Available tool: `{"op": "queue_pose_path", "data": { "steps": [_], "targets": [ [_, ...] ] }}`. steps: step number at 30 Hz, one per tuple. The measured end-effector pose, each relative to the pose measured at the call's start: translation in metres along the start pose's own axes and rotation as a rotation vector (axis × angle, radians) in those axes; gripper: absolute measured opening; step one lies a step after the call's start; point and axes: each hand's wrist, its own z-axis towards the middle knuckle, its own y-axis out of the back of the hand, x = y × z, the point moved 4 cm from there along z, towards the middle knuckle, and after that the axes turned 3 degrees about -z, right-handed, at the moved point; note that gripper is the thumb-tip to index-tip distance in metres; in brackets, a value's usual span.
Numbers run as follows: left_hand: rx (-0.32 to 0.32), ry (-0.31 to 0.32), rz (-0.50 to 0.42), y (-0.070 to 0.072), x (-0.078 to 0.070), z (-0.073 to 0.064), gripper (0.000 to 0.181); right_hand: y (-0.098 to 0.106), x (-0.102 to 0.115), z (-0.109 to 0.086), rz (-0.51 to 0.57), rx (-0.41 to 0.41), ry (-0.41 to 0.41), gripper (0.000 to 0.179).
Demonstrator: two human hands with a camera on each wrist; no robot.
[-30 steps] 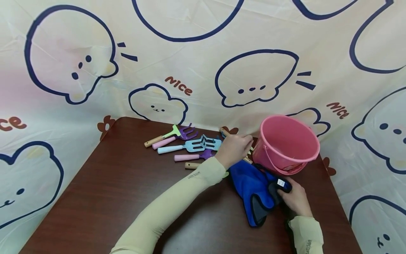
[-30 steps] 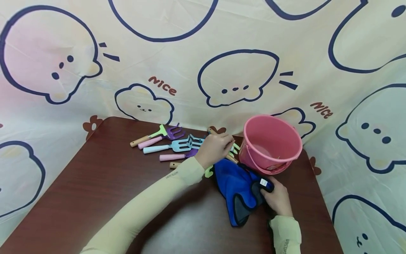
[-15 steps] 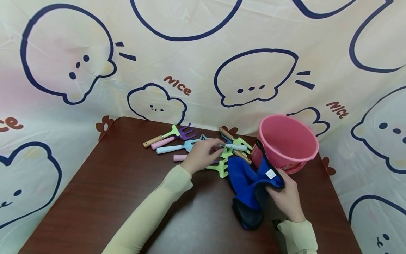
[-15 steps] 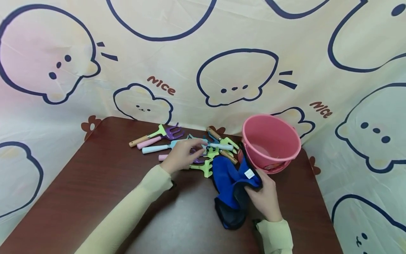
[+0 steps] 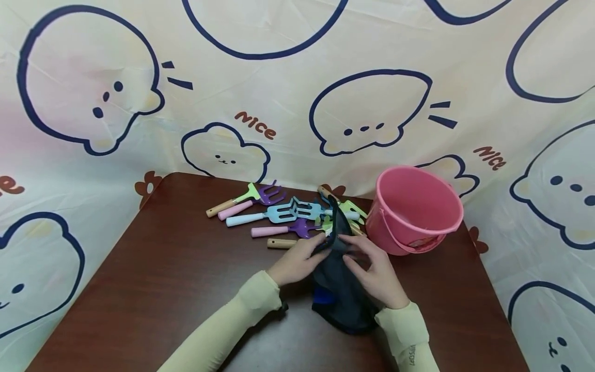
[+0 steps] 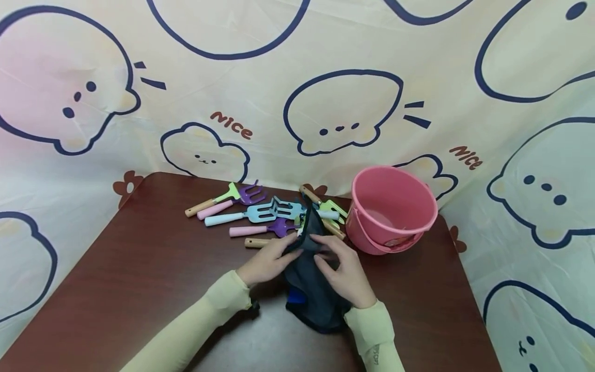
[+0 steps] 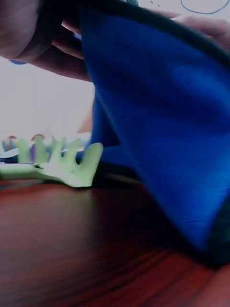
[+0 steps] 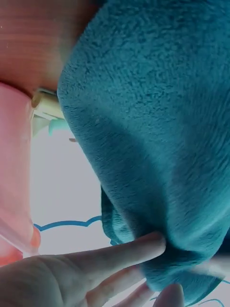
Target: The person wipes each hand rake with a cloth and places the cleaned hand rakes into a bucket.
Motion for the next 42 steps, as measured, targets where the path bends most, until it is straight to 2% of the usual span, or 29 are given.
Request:
{"op": "queue_pose_path", "data": {
  "steps": [1, 3, 6, 9, 13, 15, 19, 22, 26, 29, 33, 37, 39, 42],
  "targets": [
    [-0.023, -0.011, 0.019, 0.003, 0.001, 0.0, 0.031, 0.0, -0.001, 0.001, -0.002, 0.004, 0.003, 0.045],
    [-0.063, -0.002, 0.047, 0.011, 0.003, -0.001, 0.036, 0.002, -0.003, 0.002, -0.017, -0.011, 0.006, 0.044],
    [-0.141, 0.037, 0.019, 0.029, 0.005, -0.003, 0.047, 0.01, -0.005, 0.004, -0.069, -0.078, 0.001, 0.041],
    [-0.272, 0.087, -0.062, 0.055, 0.004, -0.01, 0.052, 0.017, -0.009, 0.006, -0.134, -0.155, -0.044, 0.037],
    [-0.441, 0.072, -0.178, 0.094, -0.005, -0.022, 0.045, 0.018, -0.02, 0.012, -0.231, -0.19, -0.148, 0.029],
    [-0.499, 0.039, -0.195, 0.112, -0.01, -0.029, 0.037, 0.013, -0.029, 0.015, -0.28, -0.166, -0.204, 0.027],
    [-0.589, 0.007, -0.165, 0.141, -0.013, -0.046, 0.032, -0.006, -0.048, 0.023, -0.355, -0.075, -0.318, 0.03],
    [-0.656, 0.023, -0.169, 0.157, -0.011, -0.06, 0.034, -0.022, -0.06, 0.027, -0.405, 0.005, -0.401, 0.037],
    [-0.745, 0.051, -0.291, 0.173, -0.007, -0.074, 0.046, -0.041, -0.071, 0.032, -0.504, 0.112, -0.454, 0.043],
    [-0.806, 0.063, -0.412, 0.18, -0.004, -0.079, 0.052, -0.049, -0.074, 0.035, -0.54, 0.149, -0.462, 0.038],
    [-0.832, 0.08, -0.514, 0.184, 0.002, -0.081, 0.048, -0.05, -0.076, 0.034, -0.513, 0.165, -0.47, 0.027],
    [-0.797, 0.107, -0.54, 0.183, 0.007, -0.081, 0.055, -0.047, -0.078, 0.032, -0.435, 0.183, -0.499, 0.021],
    [-0.778, 0.118, -0.542, 0.182, 0.009, -0.08, 0.061, -0.042, -0.074, 0.031, -0.427, 0.158, -0.495, 0.019],
    [-0.75, 0.117, -0.549, 0.18, 0.009, -0.079, 0.067, -0.03, -0.064, 0.032, -0.459, 0.058, -0.448, 0.022]
  ]
}}
